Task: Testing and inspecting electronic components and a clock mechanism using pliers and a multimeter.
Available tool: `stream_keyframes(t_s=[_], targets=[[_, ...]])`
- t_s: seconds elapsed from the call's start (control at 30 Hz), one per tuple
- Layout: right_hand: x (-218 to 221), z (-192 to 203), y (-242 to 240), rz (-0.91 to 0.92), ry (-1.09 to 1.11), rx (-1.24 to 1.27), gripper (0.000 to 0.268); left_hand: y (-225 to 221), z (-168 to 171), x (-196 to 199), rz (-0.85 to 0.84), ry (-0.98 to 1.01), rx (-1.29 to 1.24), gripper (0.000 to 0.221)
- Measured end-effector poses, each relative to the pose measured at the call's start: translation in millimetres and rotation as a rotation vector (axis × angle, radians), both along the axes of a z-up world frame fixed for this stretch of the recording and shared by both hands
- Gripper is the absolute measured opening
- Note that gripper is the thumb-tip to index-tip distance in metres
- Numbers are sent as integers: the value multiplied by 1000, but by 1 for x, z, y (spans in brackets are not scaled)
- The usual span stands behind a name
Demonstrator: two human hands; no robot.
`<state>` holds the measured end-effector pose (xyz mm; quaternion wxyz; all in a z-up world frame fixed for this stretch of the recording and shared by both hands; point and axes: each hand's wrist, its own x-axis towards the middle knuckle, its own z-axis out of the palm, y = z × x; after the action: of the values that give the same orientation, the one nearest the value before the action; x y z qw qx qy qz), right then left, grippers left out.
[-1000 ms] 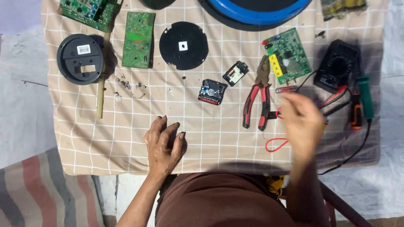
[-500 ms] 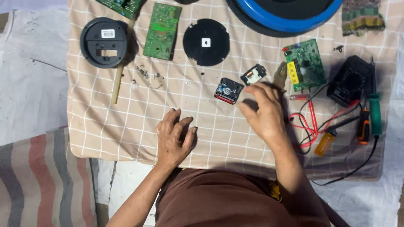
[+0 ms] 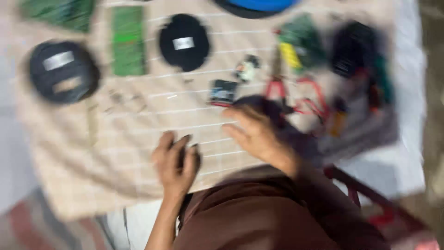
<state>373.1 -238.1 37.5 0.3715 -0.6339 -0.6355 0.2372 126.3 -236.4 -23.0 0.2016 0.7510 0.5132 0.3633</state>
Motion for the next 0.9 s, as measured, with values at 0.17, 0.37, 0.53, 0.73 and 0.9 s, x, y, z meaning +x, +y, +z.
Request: stream_keyframes(t_s=[0.17, 0.37, 0.53, 0.73, 0.9], targets=[[59, 4, -65, -213, 40, -236, 25, 1, 10, 8, -130, -36, 30, 24], [168, -17, -121, -645, -185, -165, 16, -4, -2, 3, -81, 37, 19, 25], [208, -12, -137, -849, 22, -120, 20, -4, -1, 3, -79, 100, 38, 25], [228, -39, -127, -793, -222, 88, 6, -3, -2, 8, -133, 32, 99, 23], [207, -41, -121, -832, 94, -22, 14, 0, -1, 10, -163, 29, 91, 21]])
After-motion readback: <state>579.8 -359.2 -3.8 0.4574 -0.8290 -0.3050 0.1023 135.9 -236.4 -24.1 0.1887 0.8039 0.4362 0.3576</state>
